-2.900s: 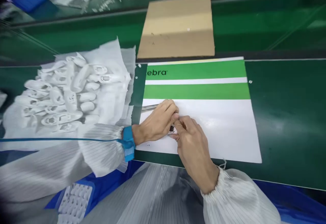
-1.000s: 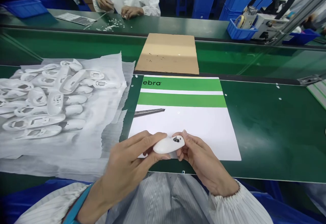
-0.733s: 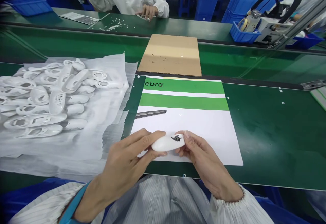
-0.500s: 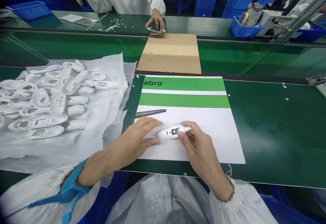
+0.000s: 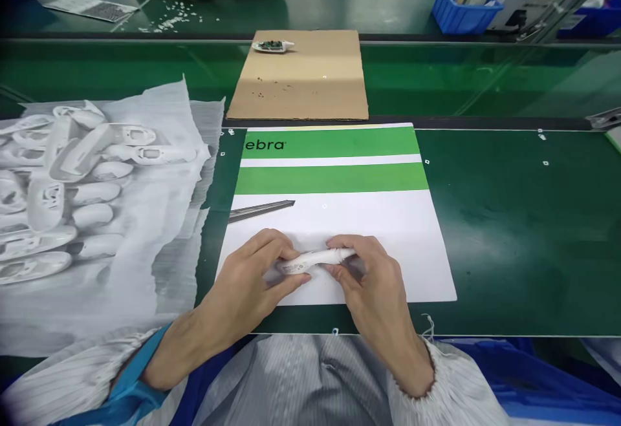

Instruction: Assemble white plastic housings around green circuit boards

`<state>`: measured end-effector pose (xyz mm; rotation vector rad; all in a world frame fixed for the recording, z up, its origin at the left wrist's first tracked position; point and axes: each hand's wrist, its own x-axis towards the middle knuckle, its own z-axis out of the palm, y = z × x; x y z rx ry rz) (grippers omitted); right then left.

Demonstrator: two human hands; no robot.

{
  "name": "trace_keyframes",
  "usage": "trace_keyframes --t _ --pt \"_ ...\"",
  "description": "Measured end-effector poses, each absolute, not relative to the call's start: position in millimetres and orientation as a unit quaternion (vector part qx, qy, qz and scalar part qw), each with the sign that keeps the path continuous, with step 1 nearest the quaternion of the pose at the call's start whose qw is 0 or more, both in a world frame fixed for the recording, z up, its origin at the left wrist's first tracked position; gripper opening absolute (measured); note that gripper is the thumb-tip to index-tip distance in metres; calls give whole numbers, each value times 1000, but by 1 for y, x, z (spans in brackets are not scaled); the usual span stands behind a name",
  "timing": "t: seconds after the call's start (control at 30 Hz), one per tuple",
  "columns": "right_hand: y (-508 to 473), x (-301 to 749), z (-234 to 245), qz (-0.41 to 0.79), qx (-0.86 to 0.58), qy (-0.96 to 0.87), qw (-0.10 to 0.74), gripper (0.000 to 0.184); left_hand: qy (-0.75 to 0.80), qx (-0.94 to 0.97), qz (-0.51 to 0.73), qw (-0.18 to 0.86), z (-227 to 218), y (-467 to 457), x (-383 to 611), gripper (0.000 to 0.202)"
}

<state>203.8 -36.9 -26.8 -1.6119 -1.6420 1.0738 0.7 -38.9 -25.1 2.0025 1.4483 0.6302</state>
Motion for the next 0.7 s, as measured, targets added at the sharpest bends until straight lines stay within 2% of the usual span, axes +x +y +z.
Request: trace_keyframes --t 0.17,0.3,0.37,0.47,0.57,0.7 --pt "-35 206 -28 363 -599 -650 294 24 553 747 232 286 -19 -35 -2 16" --pt "-26 207 -34 190 -542 -771 276 27 564 740 123 344 -2 -18 -6 20" --pt "-22 205 -37 136 -520 -804 254 26 571 757 138 286 2 -4 0 24" --pt "-20 199 -38 122 -520 -808 246 25 528 806 205 171 -7 20 17 32" --pt "-23 195 -38 135 -524 -801 256 23 470 844 193 173 -26 37 27 34" --pt "-26 192 -39 135 -531 -789 276 26 470 832 220 196 -39 40 26 29"
